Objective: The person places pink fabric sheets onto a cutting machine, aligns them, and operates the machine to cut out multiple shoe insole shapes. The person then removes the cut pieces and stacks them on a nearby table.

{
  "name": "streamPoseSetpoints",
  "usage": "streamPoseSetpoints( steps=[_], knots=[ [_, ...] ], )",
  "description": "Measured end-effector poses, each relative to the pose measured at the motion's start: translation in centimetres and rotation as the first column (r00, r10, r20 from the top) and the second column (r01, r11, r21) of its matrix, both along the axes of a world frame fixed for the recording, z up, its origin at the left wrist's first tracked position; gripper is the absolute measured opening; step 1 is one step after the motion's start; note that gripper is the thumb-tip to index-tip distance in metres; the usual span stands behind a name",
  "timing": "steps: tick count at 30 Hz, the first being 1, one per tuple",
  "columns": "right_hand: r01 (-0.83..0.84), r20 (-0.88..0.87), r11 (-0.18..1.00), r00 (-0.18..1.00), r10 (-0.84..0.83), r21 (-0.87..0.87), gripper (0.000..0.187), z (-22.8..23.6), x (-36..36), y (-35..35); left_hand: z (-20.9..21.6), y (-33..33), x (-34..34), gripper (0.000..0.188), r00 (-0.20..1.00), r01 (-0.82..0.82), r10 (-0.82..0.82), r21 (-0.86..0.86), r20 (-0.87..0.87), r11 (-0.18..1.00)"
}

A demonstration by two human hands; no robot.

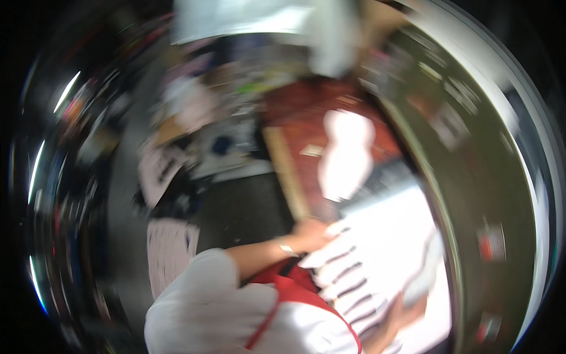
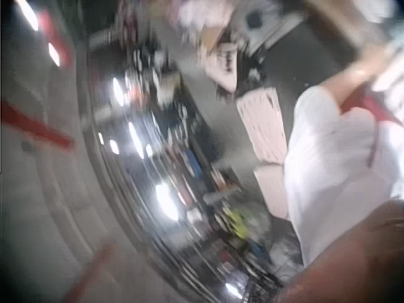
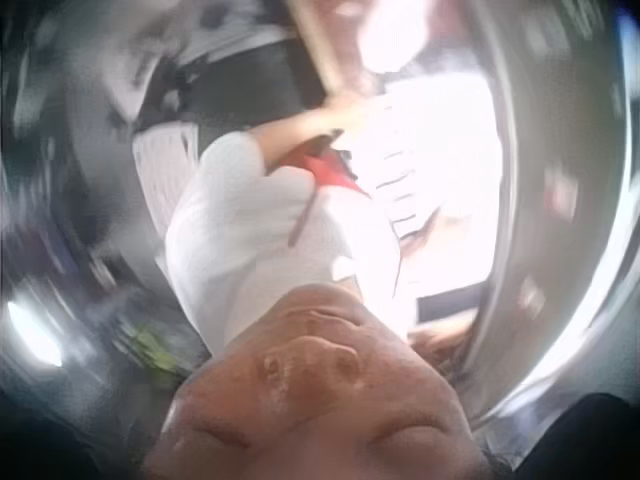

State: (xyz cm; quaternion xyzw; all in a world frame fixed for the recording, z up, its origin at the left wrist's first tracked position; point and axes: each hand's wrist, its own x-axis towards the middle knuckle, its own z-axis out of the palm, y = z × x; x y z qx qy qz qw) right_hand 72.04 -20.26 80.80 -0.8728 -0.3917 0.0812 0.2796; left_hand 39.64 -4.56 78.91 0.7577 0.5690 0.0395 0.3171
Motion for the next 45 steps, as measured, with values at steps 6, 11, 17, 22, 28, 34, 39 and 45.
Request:
streamPoseSetpoints(
  steps=[6,11,17,22,28,34,39,45],
  knots=[
    [0.094,0.143,0.995,0.985,-0.099,0.043,0.076,2.0,1.2,2.7,-0.2,1.7,1.3,0.020,0.983,0.109,-0.082,0.167,-0.162,0.980],
    [0.350,-0.753,0.926,0.646,-0.127,0.144,0.078,3.9,7.2,1.6,-2.5,3.3,1.7,0.019,0.986,0.150,-0.164,0.263,0.031,0.953],
    [0.274,-0.077,0.960,0.960,-0.269,0.065,0.080,5.7,9.9,-4.4,-3.6,3.9,1.4,0.022,0.984,0.174,-0.177,0.224,-0.011,0.959],
    [0.117,-0.059,0.992,0.991,-0.119,-0.045,0.098,3.4,12.2,-5.8,-2.5,4.0,1.5,0.021,0.985,0.170,-0.173,0.226,-0.004,0.959],
    [0.300,-0.023,0.954,0.954,-0.300,0.000,0.099,4.1,12.0,-6.8,1.2,3.7,2.5,0.025,0.988,0.151,-0.150,0.270,-0.022,0.951],
    [0.457,0.421,0.863,0.754,-0.504,0.215,0.092,9.2,19.3,-2.1,4.5,3.5,3.8,0.032,0.990,0.135,-0.123,0.258,-0.063,0.957],
    [0.533,0.267,0.807,0.763,-0.588,0.256,0.098,8.3,19.2,0.8,7.1,4.6,4.8,0.037,0.964,0.135,-0.071,0.239,-0.258,0.961],
    [0.555,0.119,0.820,0.813,-0.570,0.138,0.102,8.9,20.2,-1.9,9.1,4.5,8.7,0.033,0.937,0.201,-0.113,0.245,-0.329,0.948]
  ],
)
